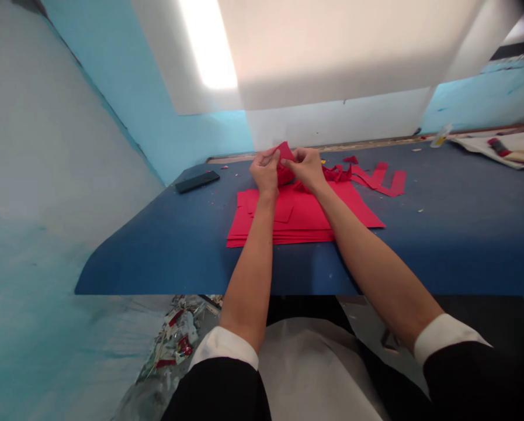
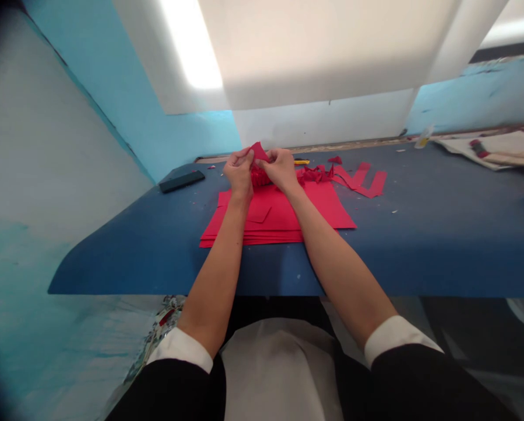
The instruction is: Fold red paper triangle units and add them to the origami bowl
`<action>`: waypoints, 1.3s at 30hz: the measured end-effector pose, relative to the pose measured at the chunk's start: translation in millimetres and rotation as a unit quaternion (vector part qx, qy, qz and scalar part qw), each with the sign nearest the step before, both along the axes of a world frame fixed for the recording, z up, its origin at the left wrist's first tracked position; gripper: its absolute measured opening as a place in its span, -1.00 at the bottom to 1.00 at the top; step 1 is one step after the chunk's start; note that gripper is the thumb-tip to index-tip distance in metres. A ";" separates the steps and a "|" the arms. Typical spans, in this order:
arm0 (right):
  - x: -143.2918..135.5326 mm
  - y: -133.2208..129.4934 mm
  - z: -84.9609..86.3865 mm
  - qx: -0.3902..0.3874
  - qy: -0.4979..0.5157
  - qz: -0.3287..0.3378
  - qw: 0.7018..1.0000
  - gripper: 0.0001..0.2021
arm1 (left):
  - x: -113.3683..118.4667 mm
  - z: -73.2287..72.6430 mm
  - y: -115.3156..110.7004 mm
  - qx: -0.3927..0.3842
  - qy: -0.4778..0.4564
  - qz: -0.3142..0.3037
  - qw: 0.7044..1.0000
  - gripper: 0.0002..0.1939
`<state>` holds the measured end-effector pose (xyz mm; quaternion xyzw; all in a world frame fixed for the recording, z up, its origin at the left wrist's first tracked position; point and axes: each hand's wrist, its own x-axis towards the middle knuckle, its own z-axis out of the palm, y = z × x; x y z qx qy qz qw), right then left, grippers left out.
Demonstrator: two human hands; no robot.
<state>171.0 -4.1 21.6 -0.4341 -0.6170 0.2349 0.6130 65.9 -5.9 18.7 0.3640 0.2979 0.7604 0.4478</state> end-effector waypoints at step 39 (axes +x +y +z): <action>-0.7 -1.1 3.7 -0.054 0.148 0.152 0.976 -0.28 | 12.0 9.9 -20.5 0.003 0.026 -0.173 0.985 -0.53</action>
